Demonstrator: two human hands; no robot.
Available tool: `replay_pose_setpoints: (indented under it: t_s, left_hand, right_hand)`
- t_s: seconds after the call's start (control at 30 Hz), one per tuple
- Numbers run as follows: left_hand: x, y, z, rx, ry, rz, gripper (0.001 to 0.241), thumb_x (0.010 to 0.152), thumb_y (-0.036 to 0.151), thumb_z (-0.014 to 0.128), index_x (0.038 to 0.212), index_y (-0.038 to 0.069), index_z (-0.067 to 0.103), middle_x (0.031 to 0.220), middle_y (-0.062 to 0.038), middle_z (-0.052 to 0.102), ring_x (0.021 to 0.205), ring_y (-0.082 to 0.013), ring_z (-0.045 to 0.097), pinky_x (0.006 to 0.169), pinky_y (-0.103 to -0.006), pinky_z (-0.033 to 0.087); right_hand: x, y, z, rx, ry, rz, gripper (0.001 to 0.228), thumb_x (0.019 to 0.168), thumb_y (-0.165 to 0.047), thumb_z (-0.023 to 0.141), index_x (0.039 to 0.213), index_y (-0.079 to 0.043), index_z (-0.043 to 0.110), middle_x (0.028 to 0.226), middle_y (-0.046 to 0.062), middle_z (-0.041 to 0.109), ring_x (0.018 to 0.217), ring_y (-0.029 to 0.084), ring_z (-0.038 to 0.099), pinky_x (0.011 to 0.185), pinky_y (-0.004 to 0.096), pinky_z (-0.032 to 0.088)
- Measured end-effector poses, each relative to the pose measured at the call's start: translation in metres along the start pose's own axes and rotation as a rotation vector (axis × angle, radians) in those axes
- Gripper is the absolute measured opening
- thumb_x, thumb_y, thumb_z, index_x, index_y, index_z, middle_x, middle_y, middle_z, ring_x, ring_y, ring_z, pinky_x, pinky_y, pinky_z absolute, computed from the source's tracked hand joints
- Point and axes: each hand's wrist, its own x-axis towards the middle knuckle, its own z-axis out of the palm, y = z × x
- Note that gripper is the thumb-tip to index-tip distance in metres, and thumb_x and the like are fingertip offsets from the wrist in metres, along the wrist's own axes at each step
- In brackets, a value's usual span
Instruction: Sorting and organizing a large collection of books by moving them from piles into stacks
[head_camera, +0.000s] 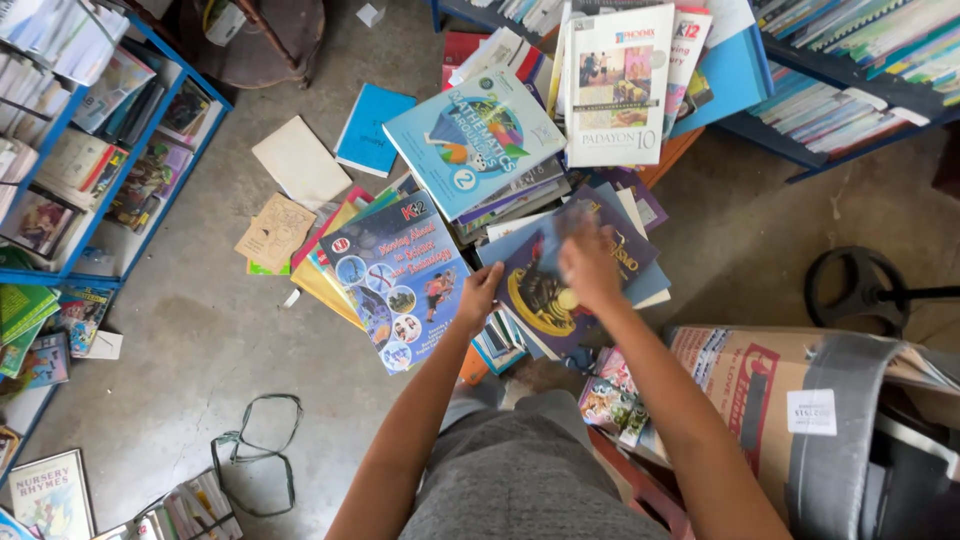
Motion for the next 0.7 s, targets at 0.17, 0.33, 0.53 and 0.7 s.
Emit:
replay_pose_setpoints:
  t_s: [0.17, 0.33, 0.53, 0.7]
  left_hand:
    - [0.004, -0.012, -0.001, 0.095, 0.024, 0.013, 0.044, 0.088, 0.049, 0.067, 0.109, 0.011, 0.07, 0.077, -0.01, 0.063, 0.059, -0.0171, 0.063, 0.053, -0.0269, 0.06]
    - [0.012, -0.01, -0.003, 0.123, 0.023, 0.005, 0.041, 0.087, 0.048, 0.067, 0.107, 0.013, 0.072, 0.076, -0.01, 0.064, 0.058, -0.0179, 0.064, 0.052, -0.0266, 0.061]
    - [0.019, -0.016, -0.004, 0.079, -0.002, 0.018, 0.035, 0.081, 0.042, 0.077, 0.092, 0.009, 0.073, 0.062, -0.008, 0.059, 0.048, -0.0165, 0.061, 0.042, -0.0232, 0.059]
    - [0.026, -0.008, -0.009, 0.19, -0.183, 0.052, 0.035, 0.077, 0.03, 0.081, 0.099, 0.006, 0.068, 0.075, -0.01, 0.062, 0.06, -0.0153, 0.064, 0.053, -0.0246, 0.061]
  right_hand:
    - [0.031, 0.027, 0.01, -0.074, 0.055, 0.305, 0.052, 0.084, -0.019, 0.061, 0.133, -0.004, 0.051, 0.132, 0.025, 0.053, 0.126, 0.039, 0.049, 0.1, 0.055, 0.039]
    - [-0.005, -0.052, -0.001, -0.063, 0.078, 0.121, 0.04, 0.073, -0.016, 0.067, 0.111, -0.002, 0.062, 0.129, 0.031, 0.053, 0.112, 0.044, 0.058, 0.093, 0.048, 0.048]
    - [-0.084, -0.038, -0.016, 0.299, 0.009, -0.247, 0.05, 0.083, -0.02, 0.046, 0.129, 0.0, 0.053, 0.14, 0.029, 0.044, 0.133, 0.042, 0.04, 0.113, 0.046, 0.031]
    - [-0.063, 0.06, -0.01, 0.044, 0.039, 0.306, 0.06, 0.077, -0.003, 0.058, 0.135, 0.004, 0.049, 0.141, 0.029, 0.044, 0.132, 0.041, 0.04, 0.111, 0.048, 0.029]
